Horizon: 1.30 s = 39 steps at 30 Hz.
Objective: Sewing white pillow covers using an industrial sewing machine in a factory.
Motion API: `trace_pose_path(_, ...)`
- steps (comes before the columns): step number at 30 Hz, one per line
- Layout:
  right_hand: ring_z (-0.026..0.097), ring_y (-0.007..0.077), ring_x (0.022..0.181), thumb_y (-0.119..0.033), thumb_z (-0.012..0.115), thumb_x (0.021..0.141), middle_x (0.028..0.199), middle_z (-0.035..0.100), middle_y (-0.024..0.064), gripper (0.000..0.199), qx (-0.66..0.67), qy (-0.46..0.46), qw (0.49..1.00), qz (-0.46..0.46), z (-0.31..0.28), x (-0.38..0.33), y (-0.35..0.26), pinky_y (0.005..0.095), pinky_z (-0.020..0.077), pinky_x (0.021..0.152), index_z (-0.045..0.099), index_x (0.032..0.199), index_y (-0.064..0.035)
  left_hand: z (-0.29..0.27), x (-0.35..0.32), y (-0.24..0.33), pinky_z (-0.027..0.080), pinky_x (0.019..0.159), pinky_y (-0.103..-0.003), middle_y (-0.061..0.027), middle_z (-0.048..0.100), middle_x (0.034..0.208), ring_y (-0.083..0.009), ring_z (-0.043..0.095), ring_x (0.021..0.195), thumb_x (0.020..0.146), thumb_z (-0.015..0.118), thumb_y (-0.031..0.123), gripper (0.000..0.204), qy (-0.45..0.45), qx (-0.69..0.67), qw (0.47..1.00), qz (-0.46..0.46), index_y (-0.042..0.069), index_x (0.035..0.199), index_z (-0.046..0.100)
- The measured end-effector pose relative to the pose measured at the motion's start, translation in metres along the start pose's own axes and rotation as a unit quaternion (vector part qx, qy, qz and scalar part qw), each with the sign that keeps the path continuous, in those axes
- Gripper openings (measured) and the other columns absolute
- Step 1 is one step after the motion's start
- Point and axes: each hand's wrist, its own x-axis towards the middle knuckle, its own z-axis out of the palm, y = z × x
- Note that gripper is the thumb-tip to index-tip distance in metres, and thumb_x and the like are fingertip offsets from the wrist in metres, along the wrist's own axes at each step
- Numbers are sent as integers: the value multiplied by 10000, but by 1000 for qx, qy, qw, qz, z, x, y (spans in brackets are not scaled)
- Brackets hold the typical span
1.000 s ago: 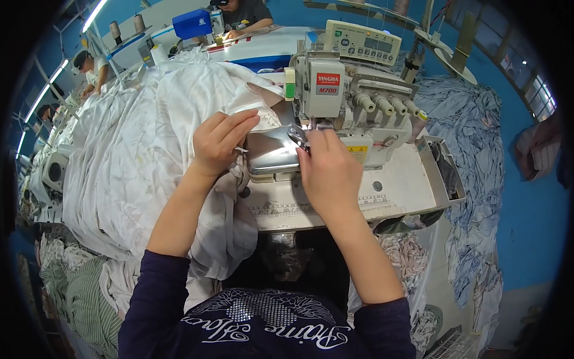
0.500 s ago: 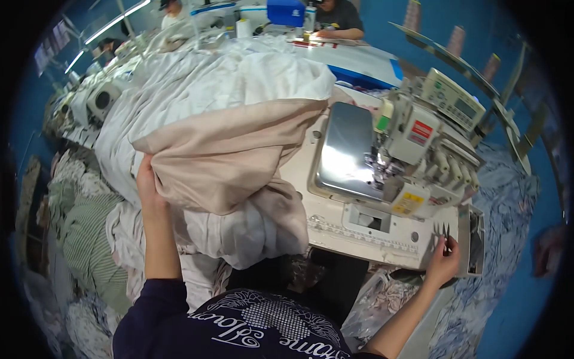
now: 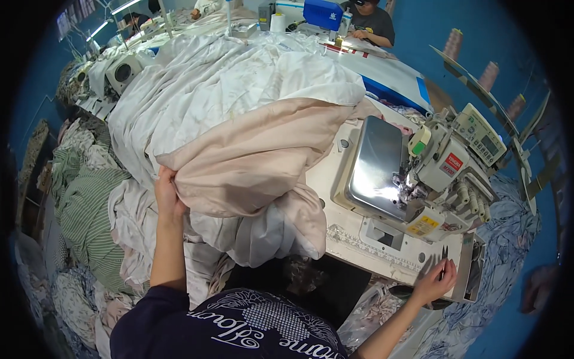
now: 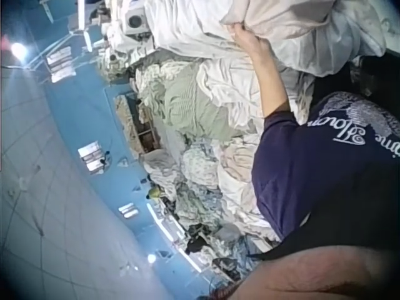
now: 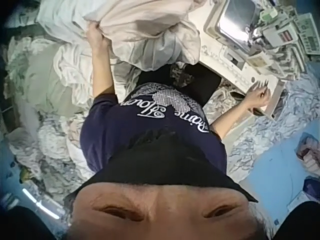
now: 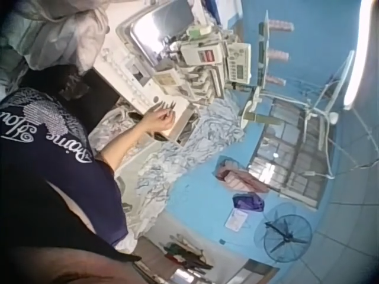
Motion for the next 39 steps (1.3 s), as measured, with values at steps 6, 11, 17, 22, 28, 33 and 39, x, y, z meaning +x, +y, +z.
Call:
trace_pose_path(6, 584, 248, 884, 12, 587, 791, 938, 620, 116, 93, 324, -224, 915, -85, -14, -26, -160, 327, 451, 802, 614, 881, 11, -77, 44, 89, 430, 949, -421, -177, 580, 1114, -298, 567, 1033, 921, 361, 208, 336, 0, -113, 992, 58, -27, 1086, 536)
trace_pose_path(11, 578, 230, 918, -34, 603, 798, 958, 601, 121, 199, 506, -362, 765, -163, 35, -25, -294, 310, 455, 792, 603, 996, -8, -163, 31, 172, 431, 945, -452, -179, 589, 1088, -301, 572, 1023, 898, 381, 197, 308, 6, -141, 982, 128, -16, 1041, 551)
trace_pose_path(17, 548, 271, 995, -154, 629, 782, 1103, 543, 170, 411, 452, -336, 824, -56, 177, -5, -372, 332, 427, 882, 538, 1157, -13, -261, 11, 187, 446, 936, -442, -173, 606, 1055, -291, 579, 1017, 866, 405, 160, 268, 62, -88, 980, 165, -6, 985, 579)
trace_pose_path(22, 516, 313, 1038, -181, 647, 765, 1120, 535, 177, 418, 412, -206, 885, -71, 202, 16, -418, 353, 406, 903, 543, 1125, 3, -327, -5, 198, 468, 914, -452, -188, 602, 1061, -305, 586, 1001, 874, 372, 119, 277, 265, -125, 932, 214, -15, 1001, 579)
trace_pose_path(28, 504, 324, 1071, -253, 662, 770, 1163, 532, 179, 389, 381, 91, 888, -240, 151, 56, -461, 363, 396, 900, 587, 1063, -7, -369, -19, 215, 453, 928, -472, -182, 586, 1103, -328, 565, 1029, 895, 383, 162, 301, 225, -206, 924, 229, -16, 1061, 561)
trace_pose_path(33, 605, 327, 921, -443, 559, 823, 942, 648, 194, 413, 374, -440, 799, -165, 245, 21, -482, 374, 446, 821, 670, 976, -76, -296, -5, 174, 504, 833, -411, -137, 597, 1020, -269, 590, 944, 867, 425, 83, 227, 323, -58, 902, 281, 4, 1041, 546)
trace_pose_path(39, 599, 327, 940, -475, 528, 827, 974, 650, 169, 430, 338, -479, 793, -165, 256, -7, -472, 376, 449, 818, 673, 990, -105, -127, -7, 105, 449, 819, -295, -95, 578, 1032, -191, 570, 924, 845, 513, 111, 245, 214, 349, 818, 404, 17, 1070, 528)
